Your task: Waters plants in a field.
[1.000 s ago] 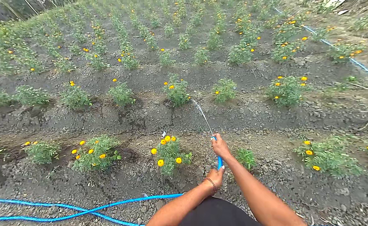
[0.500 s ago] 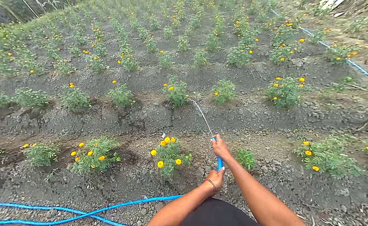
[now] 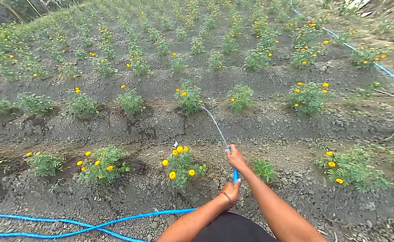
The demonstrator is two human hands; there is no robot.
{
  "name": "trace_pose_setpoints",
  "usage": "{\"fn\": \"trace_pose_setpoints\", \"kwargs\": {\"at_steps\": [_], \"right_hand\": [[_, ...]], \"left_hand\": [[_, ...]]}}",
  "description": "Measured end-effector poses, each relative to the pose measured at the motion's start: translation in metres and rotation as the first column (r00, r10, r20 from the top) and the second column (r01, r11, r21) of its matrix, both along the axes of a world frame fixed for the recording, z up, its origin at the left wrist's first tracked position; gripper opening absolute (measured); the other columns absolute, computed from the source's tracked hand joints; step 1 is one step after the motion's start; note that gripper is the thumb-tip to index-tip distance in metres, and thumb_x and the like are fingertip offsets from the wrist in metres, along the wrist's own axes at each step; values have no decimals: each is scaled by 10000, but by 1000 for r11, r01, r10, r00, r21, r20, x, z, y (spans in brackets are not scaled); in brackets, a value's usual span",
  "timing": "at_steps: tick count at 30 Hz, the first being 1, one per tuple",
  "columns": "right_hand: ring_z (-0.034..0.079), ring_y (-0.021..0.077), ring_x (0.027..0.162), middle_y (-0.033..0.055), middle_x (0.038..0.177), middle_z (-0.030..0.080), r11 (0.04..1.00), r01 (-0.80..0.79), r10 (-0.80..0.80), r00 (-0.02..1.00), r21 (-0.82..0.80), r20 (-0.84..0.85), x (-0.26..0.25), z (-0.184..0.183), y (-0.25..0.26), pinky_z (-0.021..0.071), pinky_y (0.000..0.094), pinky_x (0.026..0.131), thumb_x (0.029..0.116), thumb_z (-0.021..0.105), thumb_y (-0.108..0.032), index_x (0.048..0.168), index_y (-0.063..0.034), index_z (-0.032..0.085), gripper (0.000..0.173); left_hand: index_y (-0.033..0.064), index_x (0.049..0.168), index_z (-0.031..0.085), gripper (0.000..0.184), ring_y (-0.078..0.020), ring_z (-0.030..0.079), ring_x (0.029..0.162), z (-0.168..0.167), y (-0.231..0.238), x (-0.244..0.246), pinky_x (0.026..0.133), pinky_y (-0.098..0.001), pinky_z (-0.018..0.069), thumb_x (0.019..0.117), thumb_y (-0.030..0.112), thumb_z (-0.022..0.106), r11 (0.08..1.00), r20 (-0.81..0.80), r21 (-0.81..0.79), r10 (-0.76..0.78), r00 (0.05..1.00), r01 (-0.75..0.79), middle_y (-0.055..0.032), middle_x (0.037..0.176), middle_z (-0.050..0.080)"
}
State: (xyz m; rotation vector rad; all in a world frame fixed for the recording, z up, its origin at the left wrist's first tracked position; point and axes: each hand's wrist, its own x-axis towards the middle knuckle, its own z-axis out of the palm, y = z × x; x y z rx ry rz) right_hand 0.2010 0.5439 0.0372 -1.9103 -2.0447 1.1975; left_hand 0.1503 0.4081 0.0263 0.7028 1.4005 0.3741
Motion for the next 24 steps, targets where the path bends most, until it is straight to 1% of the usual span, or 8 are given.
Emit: {"fn": "trace_pose_setpoints", "kwargs": {"at_steps": [4,8,15,20,24], "right_hand": [[676,390,1076,241,1162,675,1000,-25,25,1000,6,-12,-5,1,0,516,547,943,1117,408,-220,1428,-63,484,357],[678,383,1055,237,1147,675,999,-38,38,999,8,-26,-8,2,0,517,543,933,1117,408,-216,1430,-62,481,356],[681,383,1044,240,1126,676,999,-45,45,999,5,-30,-12,3,-1,520,536,924,1119,403,-217,1428,-56,479,356],[680,389,1047,239,1134,678,998,-56,56,998,17,-35,-16,4,-2,519,547,926,1117,412,-224,1434,-65,481,362],[680,386,1055,235,1145,678,997,-72,72,997,14,-27,-20,6,-3,518,550,931,1117,409,-222,1430,-66,483,358]], "left_hand": [[74,929,515,597,-135,430,494,1,-1,-1,502,-295,420,1105,562,219,1000,4,-5,19,1000,-19,1,647,431],[66,962,524,594,-139,429,501,1,-2,-3,507,-299,417,1105,559,226,999,12,-5,32,999,-32,-5,661,433],[71,938,518,585,-131,423,493,1,-4,-5,500,-291,410,1107,553,232,999,15,0,55,998,-55,-1,651,431],[67,957,534,579,-133,433,504,5,-5,-8,512,-295,421,1111,541,240,998,10,-1,69,998,-69,0,663,442],[72,950,520,577,-131,418,486,4,-6,-10,491,-289,408,1108,550,238,996,17,-3,92,996,-92,2,646,428]]}}
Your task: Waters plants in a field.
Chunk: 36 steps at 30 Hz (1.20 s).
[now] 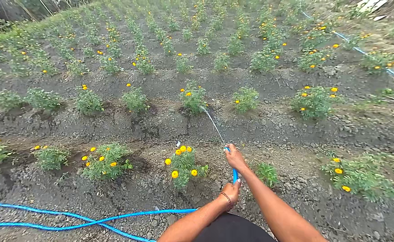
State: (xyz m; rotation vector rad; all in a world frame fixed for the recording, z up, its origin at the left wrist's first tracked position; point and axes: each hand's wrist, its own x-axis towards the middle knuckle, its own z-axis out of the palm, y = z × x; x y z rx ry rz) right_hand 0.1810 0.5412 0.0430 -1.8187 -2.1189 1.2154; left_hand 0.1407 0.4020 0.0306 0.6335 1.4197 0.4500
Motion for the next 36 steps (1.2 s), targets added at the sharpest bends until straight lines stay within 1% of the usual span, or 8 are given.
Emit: {"fn": "trace_pose_setpoints", "kwargs": {"at_steps": [5,11,14,17,22,26,29,36], "right_hand": [[681,386,1058,237,1140,678,1000,-4,4,1000,-8,7,-4,0,0,520,543,931,1119,409,-224,1430,-66,479,356],[682,386,1045,239,1133,677,1000,4,-5,1000,-13,-4,-4,0,-1,522,544,923,1116,413,-214,1433,-70,477,354],[682,391,1053,242,1142,677,1000,-2,2,1000,-18,6,-3,-2,-1,523,547,925,1117,411,-220,1437,-71,474,359],[681,391,1065,240,1151,679,999,-38,39,999,-25,36,-5,-3,-1,517,554,937,1117,409,-230,1451,-79,471,372],[681,389,1065,240,1148,679,996,-82,83,996,-18,28,-11,-7,0,522,546,939,1113,419,-228,1430,-65,486,362],[674,396,1096,246,1177,674,993,-112,113,993,-31,30,-16,-4,-1,514,552,958,1115,410,-226,1445,-68,478,372],[678,393,1066,242,1150,677,990,-136,137,990,-31,27,-20,-4,0,518,554,938,1118,407,-237,1446,-82,478,370],[681,385,1038,237,1144,675,986,-163,164,986,-46,23,-28,-3,1,523,549,915,1120,404,-244,1450,-91,474,370]], "left_hand": [[70,947,528,591,-134,443,508,-1,0,-2,510,-297,424,1106,555,232,1000,-12,3,-1,1000,1,-4,668,446],[78,945,520,580,-130,423,497,0,-1,-1,496,-287,405,1107,554,232,1000,-10,-6,9,1000,-9,0,660,434],[75,945,523,579,-131,428,497,0,-1,-1,501,-290,413,1108,552,239,1000,-11,-11,4,1000,-4,0,663,439],[75,933,523,585,-129,427,490,-2,-2,-1,496,-287,414,1108,552,231,1000,-3,-9,10,1000,-10,1,654,438],[87,910,505,573,-126,416,479,-5,-3,-2,483,-284,401,1110,547,227,999,16,-10,53,998,-53,6,634,425],[63,948,527,589,-132,439,493,-3,-4,-5,502,-291,426,1111,542,225,999,5,-4,54,999,-54,-2,651,444],[72,925,517,580,-125,422,475,-5,-4,-5,482,-280,407,1111,541,233,996,19,-10,91,996,-90,4,630,431],[82,926,508,571,-122,414,470,-1,-2,-9,472,-276,397,1109,548,233,993,12,-24,117,993,-117,6,627,426]]}}
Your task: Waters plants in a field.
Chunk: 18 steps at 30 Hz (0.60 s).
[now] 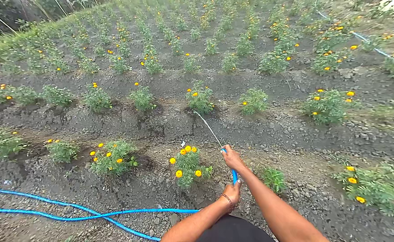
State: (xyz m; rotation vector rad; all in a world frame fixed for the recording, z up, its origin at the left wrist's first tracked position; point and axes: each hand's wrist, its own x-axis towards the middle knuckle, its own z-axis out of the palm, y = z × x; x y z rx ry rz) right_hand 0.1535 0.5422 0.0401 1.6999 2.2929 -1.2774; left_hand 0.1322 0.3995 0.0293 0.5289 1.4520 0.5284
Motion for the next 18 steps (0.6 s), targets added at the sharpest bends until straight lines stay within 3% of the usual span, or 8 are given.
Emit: {"fn": "trace_pose_setpoints", "kwargs": {"at_steps": [18], "right_hand": [[677,392,1047,237,1134,675,1000,-5,5,1000,12,-26,-5,-2,1,521,558,923,1113,417,-228,1427,-79,490,356]], "left_hand": [[76,933,524,571,-132,431,482,-2,1,-3,488,-291,415,1112,537,240,1000,-17,9,16,1000,-16,1,635,436]]}}
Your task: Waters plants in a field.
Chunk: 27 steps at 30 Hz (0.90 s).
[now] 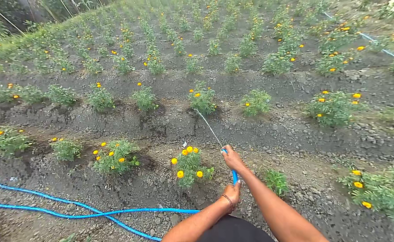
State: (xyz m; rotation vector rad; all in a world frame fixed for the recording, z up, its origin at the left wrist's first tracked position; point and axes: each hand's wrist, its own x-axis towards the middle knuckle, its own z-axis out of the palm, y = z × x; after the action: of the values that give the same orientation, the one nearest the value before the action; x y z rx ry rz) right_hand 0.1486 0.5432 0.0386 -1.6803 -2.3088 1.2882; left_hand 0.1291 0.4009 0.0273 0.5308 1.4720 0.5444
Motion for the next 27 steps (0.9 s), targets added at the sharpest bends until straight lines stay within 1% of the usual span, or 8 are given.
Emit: {"fn": "trace_pose_setpoints", "kwargs": {"at_steps": [3,12,16,19,22,24,27], "right_hand": [[679,388,1051,235,1138,675,1000,-4,4,1000,-2,-8,-3,0,-1,524,555,924,1112,419,-229,1422,-78,492,352],[678,383,1032,235,1126,673,1000,10,-10,1000,-12,-13,-1,-1,-2,523,541,913,1114,418,-223,1430,-76,485,354],[680,381,1047,239,1134,676,1000,13,-13,1000,0,-15,0,-3,-2,521,539,928,1114,421,-218,1428,-68,488,355],[683,378,1044,233,1126,678,999,52,-52,999,1,1,3,-6,-3,526,539,923,1111,419,-211,1414,-61,494,346],[679,383,1066,239,1152,674,997,80,-80,997,-18,12,7,-9,-3,523,539,937,1113,415,-208,1423,-52,486,354],[681,380,1050,239,1142,675,996,92,-92,996,-16,4,10,-11,-3,525,538,927,1113,413,-208,1422,-53,486,353],[685,378,1040,237,1146,674,991,132,-131,991,-17,3,15,-11,-3,529,535,917,1115,404,-210,1432,-62,476,358]], "left_hand": [[71,946,526,575,-137,437,488,-1,-1,-1,495,-300,423,1112,538,235,1000,-4,-1,-1,1000,1,-2,638,438],[90,897,506,559,-125,417,471,-4,-1,0,475,-278,396,1112,536,249,1000,6,1,12,1000,-12,7,621,427],[82,903,510,567,-135,427,488,-3,-2,-1,492,-292,406,1113,535,242,1000,-1,6,-2,1000,2,-2,637,432],[87,899,513,575,-132,423,478,-2,-4,-1,481,-287,400,1109,547,241,1000,-11,3,-15,1000,15,2,626,433],[84,913,510,575,-134,423,486,-4,-4,0,493,-292,405,1109,549,234,999,-2,0,-38,999,38,0,635,431],[88,908,506,572,-132,422,478,-5,-3,1,485,-289,405,1109,549,232,999,-5,0,-52,999,52,0,629,431],[85,938,509,574,-136,426,486,-5,-2,3,488,-294,408,1104,561,237,996,-17,-20,-84,996,84,-2,644,431]]}}
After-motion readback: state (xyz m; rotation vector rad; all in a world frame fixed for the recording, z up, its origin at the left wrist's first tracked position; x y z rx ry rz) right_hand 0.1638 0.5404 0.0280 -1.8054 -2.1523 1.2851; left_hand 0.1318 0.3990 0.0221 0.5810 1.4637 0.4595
